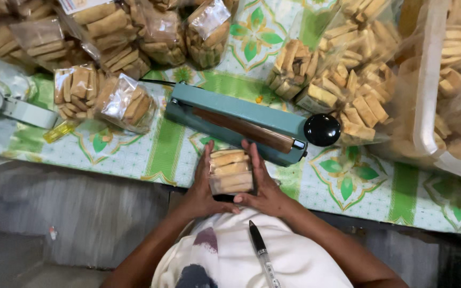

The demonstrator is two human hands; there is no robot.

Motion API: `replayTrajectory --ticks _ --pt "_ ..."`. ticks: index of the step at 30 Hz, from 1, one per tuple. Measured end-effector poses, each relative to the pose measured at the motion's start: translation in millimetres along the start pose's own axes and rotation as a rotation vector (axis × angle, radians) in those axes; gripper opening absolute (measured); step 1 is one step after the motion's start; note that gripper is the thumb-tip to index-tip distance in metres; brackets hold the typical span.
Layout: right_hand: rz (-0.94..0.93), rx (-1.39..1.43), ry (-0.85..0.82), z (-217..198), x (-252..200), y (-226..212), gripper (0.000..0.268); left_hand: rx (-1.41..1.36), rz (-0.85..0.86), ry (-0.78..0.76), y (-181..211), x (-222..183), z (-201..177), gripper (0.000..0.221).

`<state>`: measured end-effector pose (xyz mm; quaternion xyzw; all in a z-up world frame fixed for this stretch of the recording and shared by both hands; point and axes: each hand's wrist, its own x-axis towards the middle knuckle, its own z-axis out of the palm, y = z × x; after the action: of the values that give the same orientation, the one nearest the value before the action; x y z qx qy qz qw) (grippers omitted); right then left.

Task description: The person packs rectangular biscuits into clear plastic bags and seals them using a handheld heat sealer. They repeatedly pick up biscuits from a large container, place them into bags, and use the sealer to close the packaging before setting the finished bags aside.

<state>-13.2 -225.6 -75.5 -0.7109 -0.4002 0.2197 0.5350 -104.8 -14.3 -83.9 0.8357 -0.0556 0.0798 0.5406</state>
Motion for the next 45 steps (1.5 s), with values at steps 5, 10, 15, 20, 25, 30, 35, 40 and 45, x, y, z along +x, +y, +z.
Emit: replayTrajectory --ticks 5,10,15,20,25,30,35,40,45 --pt "-0.066 -0.077 0.006 0 1 -2 0.121 -0.231 -0.06 0.103 -1 -4 16 0.151" --pt "-0.002 -0.056 -0.184 -44 6 -29 0.107 -0.217 -0.098 0.134 45 16 -20 0.115" --pt "0.466 -0.349 -0.18 -144 -6 -64 0.049 0.378 0.412 0.305 66 72 -111 0.071" --pt "0.098 -0.159 0.547 -181 34 -87 0.041 -0.193 0.217 0.418 55 164 -134 0.094" --pt "0.089 -0.439 0.512 -183 101 -105 0.056 0.028 0.075 0.331 40 308 -86 0.145" --pt "0.329 -0.702 0.399 -182 118 -113 0.037 0.343 -0.344 0.113 5 402 -35 0.126" --pt "0.247 -0.984 0.3 -188 123 -103 0.023 0.628 -0.356 0.049 -21 435 -6 0.112" --pt "0.254 -0.938 0.295 -196 127 -81 0.017 0.669 -0.317 0.222 -46 463 -9 0.107" --pt "0.144 -0.816 0.334 -200 139 -77 0.014 0.821 -0.167 -0.032 -54 437 -33 0.071"
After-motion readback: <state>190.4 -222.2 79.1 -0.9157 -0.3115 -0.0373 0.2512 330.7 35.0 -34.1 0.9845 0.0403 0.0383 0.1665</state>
